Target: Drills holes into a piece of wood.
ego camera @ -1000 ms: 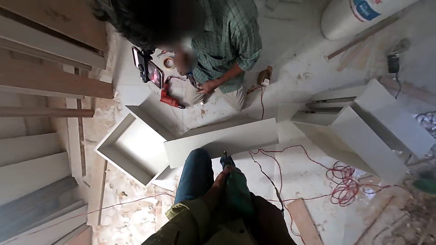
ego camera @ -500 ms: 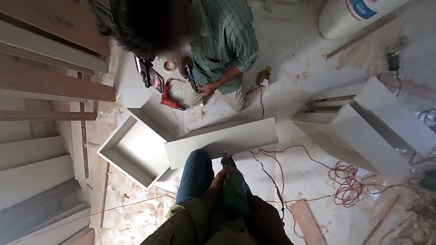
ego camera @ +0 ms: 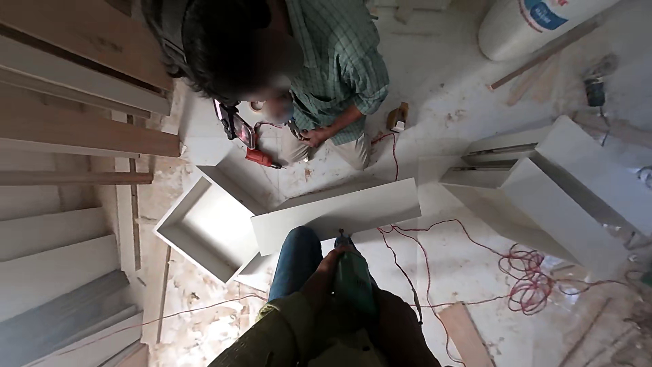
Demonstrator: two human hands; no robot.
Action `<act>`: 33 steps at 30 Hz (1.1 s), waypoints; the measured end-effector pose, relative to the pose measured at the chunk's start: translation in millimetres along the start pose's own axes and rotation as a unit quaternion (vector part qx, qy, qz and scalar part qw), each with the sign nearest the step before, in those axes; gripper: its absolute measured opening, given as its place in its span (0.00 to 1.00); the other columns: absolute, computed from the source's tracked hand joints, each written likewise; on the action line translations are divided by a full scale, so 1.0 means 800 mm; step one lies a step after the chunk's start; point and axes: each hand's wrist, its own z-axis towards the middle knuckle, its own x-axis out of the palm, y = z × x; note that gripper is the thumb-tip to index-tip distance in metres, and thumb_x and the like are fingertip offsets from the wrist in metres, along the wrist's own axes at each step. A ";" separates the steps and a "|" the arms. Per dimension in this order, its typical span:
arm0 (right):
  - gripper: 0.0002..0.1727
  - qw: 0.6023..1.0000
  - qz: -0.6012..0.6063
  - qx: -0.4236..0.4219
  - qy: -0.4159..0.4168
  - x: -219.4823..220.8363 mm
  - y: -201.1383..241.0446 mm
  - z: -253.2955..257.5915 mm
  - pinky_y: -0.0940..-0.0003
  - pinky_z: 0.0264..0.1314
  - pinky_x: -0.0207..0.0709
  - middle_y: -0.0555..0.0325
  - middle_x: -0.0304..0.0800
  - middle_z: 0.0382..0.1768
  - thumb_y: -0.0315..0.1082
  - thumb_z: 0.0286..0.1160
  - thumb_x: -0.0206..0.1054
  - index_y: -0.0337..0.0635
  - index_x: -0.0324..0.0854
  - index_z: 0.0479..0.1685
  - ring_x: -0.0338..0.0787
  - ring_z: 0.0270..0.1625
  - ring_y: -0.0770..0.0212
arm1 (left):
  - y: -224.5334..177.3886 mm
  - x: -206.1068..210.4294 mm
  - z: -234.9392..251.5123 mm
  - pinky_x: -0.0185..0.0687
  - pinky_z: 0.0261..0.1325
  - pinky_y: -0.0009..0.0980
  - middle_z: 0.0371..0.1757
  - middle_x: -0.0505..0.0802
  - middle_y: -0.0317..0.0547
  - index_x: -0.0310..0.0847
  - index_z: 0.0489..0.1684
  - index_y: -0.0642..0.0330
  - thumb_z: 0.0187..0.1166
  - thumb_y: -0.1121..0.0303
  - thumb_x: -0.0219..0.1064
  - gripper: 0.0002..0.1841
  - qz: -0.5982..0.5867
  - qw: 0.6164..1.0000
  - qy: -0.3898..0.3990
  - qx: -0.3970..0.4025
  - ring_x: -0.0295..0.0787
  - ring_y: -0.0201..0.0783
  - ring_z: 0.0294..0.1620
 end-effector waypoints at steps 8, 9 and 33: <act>0.35 0.999 -0.006 0.016 0.028 -0.015 0.012 -0.007 0.39 0.62 0.81 0.44 0.87 0.67 0.47 0.74 0.68 0.47 0.72 0.83 0.89 0.66 0.42 | 0.008 -0.010 0.014 0.89 0.35 0.32 0.31 0.91 0.44 0.79 0.48 0.60 0.93 0.62 0.46 0.16 -0.029 0.999 0.016 0.000 0.91 0.34 0.31; 0.36 1.000 -0.005 0.015 0.027 -0.014 0.010 -0.009 0.40 0.62 0.81 0.44 0.86 0.68 0.47 0.74 0.69 0.47 0.71 0.84 0.89 0.66 0.42 | 0.007 -0.006 0.010 0.89 0.34 0.31 0.30 0.91 0.44 0.79 0.48 0.60 0.93 0.63 0.47 0.15 -0.028 1.000 0.008 -0.003 0.91 0.33 0.30; 0.32 0.996 0.021 -0.079 0.030 -0.052 -0.039 -0.085 0.34 0.68 0.76 0.34 0.88 0.63 0.43 0.74 0.71 0.35 0.76 0.76 0.88 0.66 0.34 | 0.024 0.059 -0.071 0.88 0.35 0.34 0.32 0.90 0.45 0.79 0.52 0.63 0.91 0.63 0.54 0.13 -0.013 0.998 -0.048 0.030 0.89 0.35 0.31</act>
